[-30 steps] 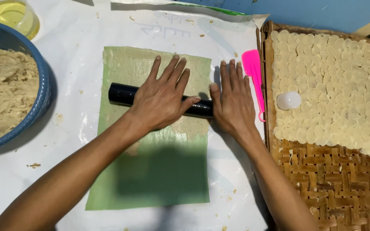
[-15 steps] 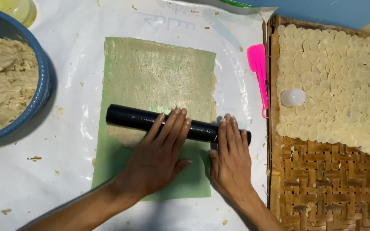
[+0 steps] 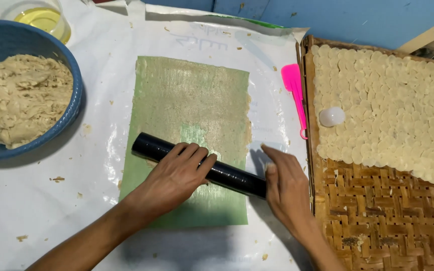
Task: Rolling out dough into thin sheets to make crackers.
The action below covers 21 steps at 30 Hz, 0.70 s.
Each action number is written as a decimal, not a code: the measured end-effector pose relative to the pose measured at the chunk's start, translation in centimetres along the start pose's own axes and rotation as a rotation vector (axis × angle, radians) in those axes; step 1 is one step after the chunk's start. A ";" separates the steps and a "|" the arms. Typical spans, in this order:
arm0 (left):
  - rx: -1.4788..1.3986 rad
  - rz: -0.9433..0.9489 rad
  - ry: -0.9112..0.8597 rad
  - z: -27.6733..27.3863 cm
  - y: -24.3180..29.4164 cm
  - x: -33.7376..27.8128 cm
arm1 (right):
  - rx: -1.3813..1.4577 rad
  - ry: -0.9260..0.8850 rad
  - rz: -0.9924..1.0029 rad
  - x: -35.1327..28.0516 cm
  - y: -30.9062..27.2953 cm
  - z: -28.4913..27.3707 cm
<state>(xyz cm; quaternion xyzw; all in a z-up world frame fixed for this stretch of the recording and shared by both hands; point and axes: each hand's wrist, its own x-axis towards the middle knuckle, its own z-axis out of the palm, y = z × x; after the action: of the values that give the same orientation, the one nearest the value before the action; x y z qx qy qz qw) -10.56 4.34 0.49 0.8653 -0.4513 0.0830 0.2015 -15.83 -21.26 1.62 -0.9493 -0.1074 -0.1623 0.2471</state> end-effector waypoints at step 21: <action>0.033 -0.207 0.101 -0.2 -2.5 4.4 | -0.278 -0.135 -0.134 10.7 3.0 7.5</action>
<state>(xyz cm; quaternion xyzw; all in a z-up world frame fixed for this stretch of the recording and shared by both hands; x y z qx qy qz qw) -5.96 2.37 1.41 0.9051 -0.3476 0.1128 0.2173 -3.21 -18.73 -1.98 -0.9738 -0.1635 -0.1274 0.0940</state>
